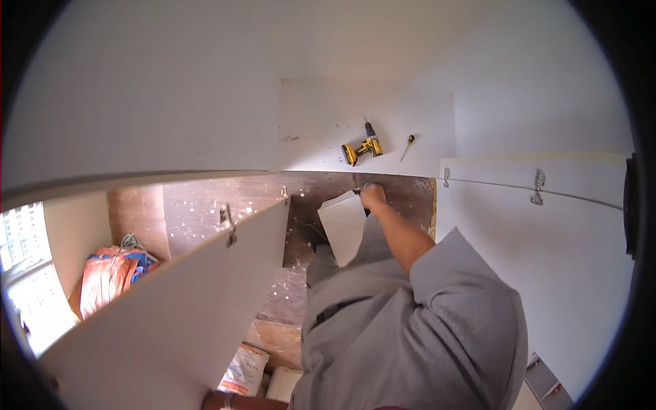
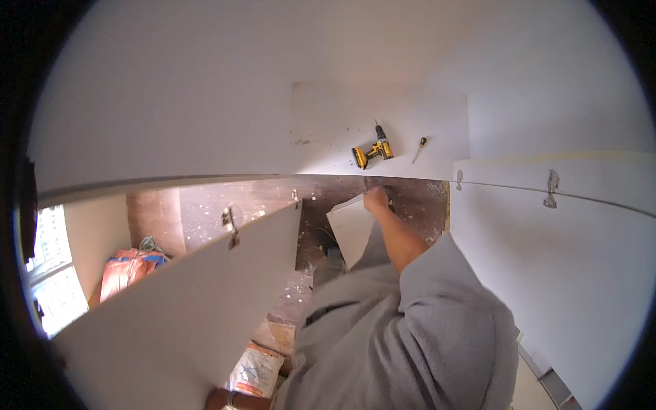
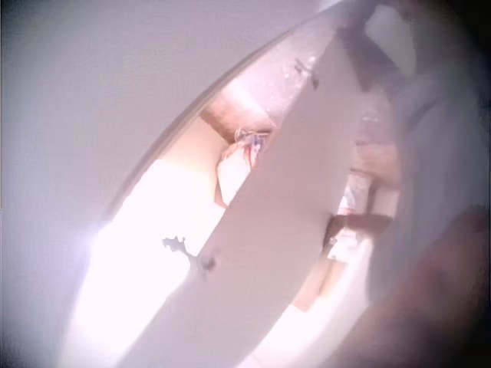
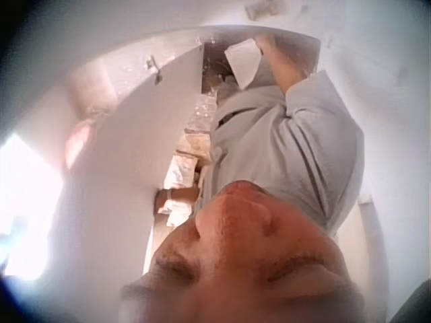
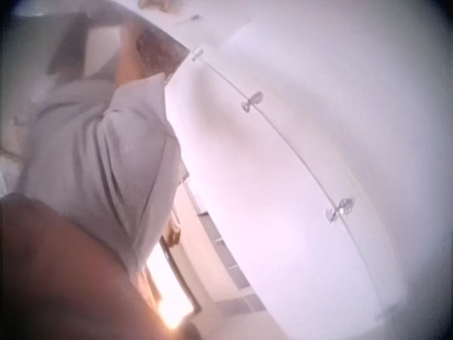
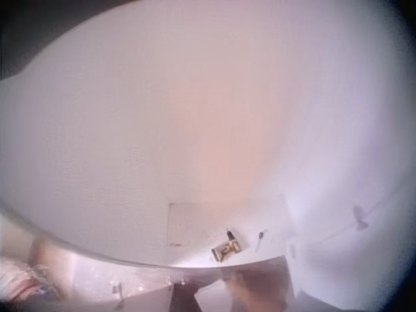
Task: The person installs a hinge on a white cabinet door using a drill and a screwdriver.
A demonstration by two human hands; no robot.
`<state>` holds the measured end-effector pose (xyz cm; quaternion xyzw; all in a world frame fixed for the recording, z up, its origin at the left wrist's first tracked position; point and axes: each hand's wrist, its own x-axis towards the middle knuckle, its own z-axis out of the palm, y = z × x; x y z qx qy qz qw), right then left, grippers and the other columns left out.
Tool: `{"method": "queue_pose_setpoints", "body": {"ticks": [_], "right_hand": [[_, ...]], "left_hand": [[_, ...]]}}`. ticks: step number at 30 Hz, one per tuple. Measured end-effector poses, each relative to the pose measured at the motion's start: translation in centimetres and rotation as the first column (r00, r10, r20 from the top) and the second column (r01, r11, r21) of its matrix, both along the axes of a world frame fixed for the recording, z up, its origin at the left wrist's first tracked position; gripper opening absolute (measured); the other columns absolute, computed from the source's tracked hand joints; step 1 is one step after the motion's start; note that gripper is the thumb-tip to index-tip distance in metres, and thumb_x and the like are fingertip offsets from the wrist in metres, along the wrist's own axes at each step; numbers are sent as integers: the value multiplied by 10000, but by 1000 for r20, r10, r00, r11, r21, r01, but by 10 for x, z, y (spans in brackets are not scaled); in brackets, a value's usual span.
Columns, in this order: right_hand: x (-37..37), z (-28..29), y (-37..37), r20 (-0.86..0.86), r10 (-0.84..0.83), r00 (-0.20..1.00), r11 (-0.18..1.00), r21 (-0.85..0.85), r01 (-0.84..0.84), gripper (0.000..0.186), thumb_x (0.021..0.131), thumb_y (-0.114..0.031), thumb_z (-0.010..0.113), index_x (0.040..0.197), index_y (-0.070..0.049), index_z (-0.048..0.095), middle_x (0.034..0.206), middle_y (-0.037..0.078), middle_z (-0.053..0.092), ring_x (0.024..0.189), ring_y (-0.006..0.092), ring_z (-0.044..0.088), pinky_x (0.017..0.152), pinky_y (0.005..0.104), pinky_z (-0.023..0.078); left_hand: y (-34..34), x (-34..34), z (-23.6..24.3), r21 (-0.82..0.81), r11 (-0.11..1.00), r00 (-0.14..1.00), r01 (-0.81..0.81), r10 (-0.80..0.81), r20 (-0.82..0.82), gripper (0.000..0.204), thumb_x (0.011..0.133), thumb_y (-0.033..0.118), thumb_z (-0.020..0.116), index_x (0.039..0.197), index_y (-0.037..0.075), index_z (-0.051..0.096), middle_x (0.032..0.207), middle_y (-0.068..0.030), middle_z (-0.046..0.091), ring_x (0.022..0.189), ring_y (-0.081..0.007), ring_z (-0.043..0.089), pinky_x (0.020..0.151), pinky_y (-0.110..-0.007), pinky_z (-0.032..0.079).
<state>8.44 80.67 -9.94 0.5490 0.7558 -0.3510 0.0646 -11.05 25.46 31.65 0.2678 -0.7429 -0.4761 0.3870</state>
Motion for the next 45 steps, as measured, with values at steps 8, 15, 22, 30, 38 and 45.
{"method": "queue_pose_setpoints", "body": {"ticks": [8,15,22,30,38,45], "right_hand": [[-21,-165,-16,61,-143,988,980,-128,150,195,764,-194,625,882,-66,714,906,191,698,888,367,670,799,431,524],[-106,-271,26,-262,-354,898,930,-198,309,246,824,-217,709,959,-15,672,886,132,722,826,237,706,737,324,540],[12,-336,74,-47,-548,835,810,219,544,271,846,-237,696,1005,-20,657,911,141,711,895,283,692,810,373,532],[96,-420,211,233,-425,875,855,422,303,579,827,-457,692,1055,74,661,1120,271,649,1089,412,605,951,451,460],[50,-417,234,307,-541,783,822,-6,570,219,868,-195,628,715,-39,633,673,88,599,647,169,613,546,352,509],[21,-314,196,-123,-988,96,156,-786,598,58,919,-56,571,864,-48,553,718,32,494,598,142,477,597,330,502]], "left_hand": [[72,-32,-161,-73,968,929,240,-207,308,858,966,640,281,1229,-141,520,1220,-286,579,1059,-383,606,865,-476,542],[91,-52,-284,-69,943,849,326,-260,461,837,970,624,292,1230,-138,521,1210,-282,585,1048,-380,607,862,-473,541],[94,-76,-353,-84,925,795,371,-269,544,816,974,608,303,1231,-134,522,1200,-279,591,1037,-376,609,859,-470,540],[73,-76,-376,-93,924,775,370,-252,579,792,978,590,315,1232,-130,523,1188,-274,598,1025,-372,610,855,-467,539],[54,-65,-363,-128,945,828,299,-191,527,767,983,572,327,1233,-126,525,1177,-270,604,1013,-368,612,851,-464,538],[73,-72,-337,-79,954,844,290,-216,491,746,987,556,338,1234,-123,526,1166,-266,610,1002,-364,614,847,-462,537]]}}
